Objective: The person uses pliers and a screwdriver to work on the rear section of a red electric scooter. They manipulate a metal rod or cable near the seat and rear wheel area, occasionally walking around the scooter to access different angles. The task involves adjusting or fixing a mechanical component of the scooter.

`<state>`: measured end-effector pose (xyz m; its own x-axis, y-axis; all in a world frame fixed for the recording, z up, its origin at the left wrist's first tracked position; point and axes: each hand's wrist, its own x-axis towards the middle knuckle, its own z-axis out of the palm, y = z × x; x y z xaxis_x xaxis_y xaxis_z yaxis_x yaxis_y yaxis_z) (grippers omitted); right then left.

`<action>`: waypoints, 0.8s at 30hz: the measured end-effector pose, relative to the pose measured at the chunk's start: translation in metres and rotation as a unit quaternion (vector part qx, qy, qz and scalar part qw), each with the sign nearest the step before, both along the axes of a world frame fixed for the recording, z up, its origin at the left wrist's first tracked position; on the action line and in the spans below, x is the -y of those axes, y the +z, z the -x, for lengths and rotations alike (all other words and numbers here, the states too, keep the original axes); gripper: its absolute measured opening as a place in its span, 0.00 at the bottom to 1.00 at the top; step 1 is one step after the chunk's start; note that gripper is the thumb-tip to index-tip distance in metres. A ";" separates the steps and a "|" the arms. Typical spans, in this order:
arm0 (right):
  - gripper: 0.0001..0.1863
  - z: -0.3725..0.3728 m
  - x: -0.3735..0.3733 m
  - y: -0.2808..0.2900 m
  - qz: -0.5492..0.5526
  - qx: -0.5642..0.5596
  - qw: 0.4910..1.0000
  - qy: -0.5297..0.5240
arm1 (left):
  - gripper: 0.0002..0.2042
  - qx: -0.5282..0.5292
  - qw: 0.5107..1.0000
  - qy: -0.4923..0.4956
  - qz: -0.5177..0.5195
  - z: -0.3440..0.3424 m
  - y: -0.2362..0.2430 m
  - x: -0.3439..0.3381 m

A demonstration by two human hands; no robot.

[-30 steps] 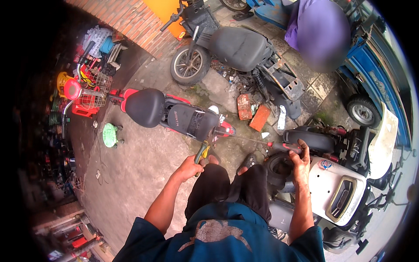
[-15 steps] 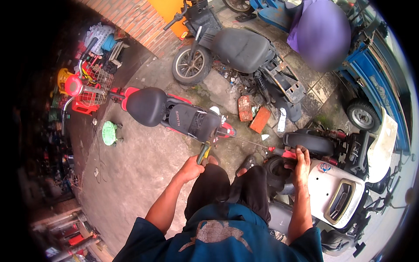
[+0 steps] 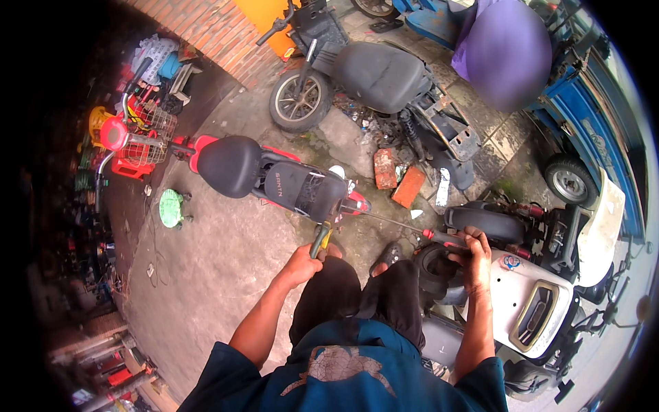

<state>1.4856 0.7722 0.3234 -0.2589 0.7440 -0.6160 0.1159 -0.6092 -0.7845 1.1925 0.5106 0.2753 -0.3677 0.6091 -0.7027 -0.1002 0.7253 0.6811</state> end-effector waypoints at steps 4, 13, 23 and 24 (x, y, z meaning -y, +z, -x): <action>0.18 -0.009 -0.004 -0.003 -0.024 0.129 0.979 0.157 | 0.06 -0.023 0.999 0.003 -0.024 -0.002 -0.018 0.008; 0.19 -0.011 0.006 -0.028 -0.096 -0.093 0.990 -0.043 | 0.06 0.036 0.999 0.022 0.021 -0.002 0.010 -0.007; 0.10 0.000 0.011 -0.015 -0.199 -0.018 0.979 0.034 | 0.06 0.120 0.984 0.129 0.000 -0.020 0.005 -0.010; 0.12 0.009 0.017 -0.001 -0.168 -0.037 0.985 0.031 | 0.07 0.076 0.990 0.118 -0.015 -0.020 -0.004 -0.005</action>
